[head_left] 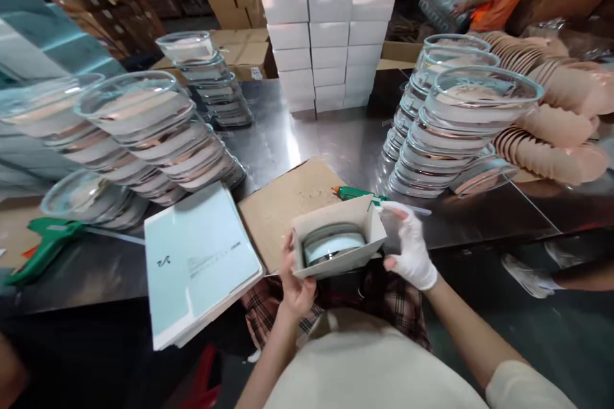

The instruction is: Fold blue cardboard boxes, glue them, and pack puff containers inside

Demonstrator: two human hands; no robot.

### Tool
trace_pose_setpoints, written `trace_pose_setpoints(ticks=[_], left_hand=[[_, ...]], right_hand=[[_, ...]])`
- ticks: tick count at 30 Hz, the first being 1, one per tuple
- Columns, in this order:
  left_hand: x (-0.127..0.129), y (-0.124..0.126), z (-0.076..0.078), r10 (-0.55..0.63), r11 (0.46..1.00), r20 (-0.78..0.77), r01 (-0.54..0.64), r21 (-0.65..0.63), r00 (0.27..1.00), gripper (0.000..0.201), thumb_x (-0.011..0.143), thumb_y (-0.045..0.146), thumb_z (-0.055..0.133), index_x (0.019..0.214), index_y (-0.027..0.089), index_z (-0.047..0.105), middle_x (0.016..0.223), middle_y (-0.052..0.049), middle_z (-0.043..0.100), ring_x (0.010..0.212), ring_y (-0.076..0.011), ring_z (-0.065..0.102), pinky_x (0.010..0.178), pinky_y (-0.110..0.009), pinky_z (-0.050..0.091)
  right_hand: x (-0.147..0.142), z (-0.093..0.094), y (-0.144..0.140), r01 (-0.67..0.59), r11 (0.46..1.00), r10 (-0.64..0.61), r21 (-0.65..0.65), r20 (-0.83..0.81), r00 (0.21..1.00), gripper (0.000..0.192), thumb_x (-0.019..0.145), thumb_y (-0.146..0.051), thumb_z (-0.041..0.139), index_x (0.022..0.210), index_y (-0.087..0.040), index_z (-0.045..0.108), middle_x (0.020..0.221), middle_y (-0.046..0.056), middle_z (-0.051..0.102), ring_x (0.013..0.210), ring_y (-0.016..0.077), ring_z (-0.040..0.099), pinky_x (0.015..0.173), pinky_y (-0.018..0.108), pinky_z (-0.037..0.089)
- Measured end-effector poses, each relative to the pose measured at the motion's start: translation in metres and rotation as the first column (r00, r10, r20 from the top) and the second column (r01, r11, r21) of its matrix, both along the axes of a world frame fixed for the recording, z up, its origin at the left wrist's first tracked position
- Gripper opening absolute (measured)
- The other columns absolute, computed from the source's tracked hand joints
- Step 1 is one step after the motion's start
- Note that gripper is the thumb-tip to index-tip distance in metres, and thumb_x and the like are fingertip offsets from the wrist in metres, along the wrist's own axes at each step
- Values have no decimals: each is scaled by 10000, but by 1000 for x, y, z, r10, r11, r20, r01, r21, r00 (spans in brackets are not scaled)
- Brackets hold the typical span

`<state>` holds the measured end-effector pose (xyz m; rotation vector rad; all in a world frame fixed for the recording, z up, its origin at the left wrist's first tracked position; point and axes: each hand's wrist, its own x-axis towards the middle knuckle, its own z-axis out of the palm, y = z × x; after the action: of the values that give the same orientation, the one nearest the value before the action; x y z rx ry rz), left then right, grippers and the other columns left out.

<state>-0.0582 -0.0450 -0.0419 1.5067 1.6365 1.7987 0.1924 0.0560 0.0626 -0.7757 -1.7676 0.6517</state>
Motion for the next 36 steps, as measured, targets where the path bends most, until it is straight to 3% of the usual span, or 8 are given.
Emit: trace_pose_setpoints(ticks=[3,10,14,17,24,28,33,36], left_hand=[[-6,2,6,-50,979,-66,62,195,997,639,902,830,524,1051,243,728,1323,-141,686,1335,-358,627,1113,-516,530],[3,5,23,73,936,-61,-47,350,995,444,937,649,694,1176,275,695,1278,-87,685,1242,-244,665,1042,-410,561],[-9,3,19,48,943,-214,27,333,976,577,926,763,601,1014,220,776,1209,-114,686,1292,-278,631,1091,-421,531],[-15,8,16,18,936,-272,79,342,962,680,848,837,631,1073,211,771,1136,-106,692,1285,-300,633,1109,-429,512],[-5,12,30,70,916,-226,27,401,972,359,903,546,765,1088,243,713,937,-19,685,1114,-256,683,1091,-442,493],[-5,-16,38,186,970,-104,-166,180,977,334,878,535,769,1028,238,739,986,-49,712,1234,-306,643,1084,-450,488],[7,-17,47,73,997,3,-73,-15,997,264,873,417,822,1071,252,767,1107,-42,714,1112,-230,668,957,-328,510],[21,-5,53,5,999,1,-4,-48,1000,295,876,440,819,1083,238,766,1115,-62,718,1118,-241,674,963,-344,524]], right_hand=[[-34,-4,-10,-212,962,211,-174,-26,977,722,730,-904,696,1013,-243,758,1429,132,631,1398,359,600,1219,507,455],[-58,1,-27,-47,920,-110,-389,-372,922,517,888,-424,753,1325,-314,501,1562,97,577,1328,234,658,1096,404,556],[-15,-11,-9,272,798,-221,-537,159,962,436,1030,-595,425,1040,-220,649,1053,107,775,958,235,745,874,357,587],[0,-18,13,492,687,-239,-535,472,848,411,859,-626,695,808,-219,671,861,100,750,880,270,733,784,335,544],[-18,-37,38,397,572,-170,-718,369,914,220,717,-347,764,667,-219,593,584,54,651,598,229,664,536,287,454],[-14,-43,22,293,588,-249,-754,176,952,255,753,-434,689,800,-207,582,603,20,655,505,169,593,509,290,501],[-14,-26,-7,212,764,-378,-610,-157,912,411,669,-442,835,958,-218,646,803,29,734,689,189,678,673,325,589],[-6,-9,-21,66,760,-253,-646,-200,947,262,745,-432,796,847,-214,694,682,10,695,528,149,584,527,293,501]])
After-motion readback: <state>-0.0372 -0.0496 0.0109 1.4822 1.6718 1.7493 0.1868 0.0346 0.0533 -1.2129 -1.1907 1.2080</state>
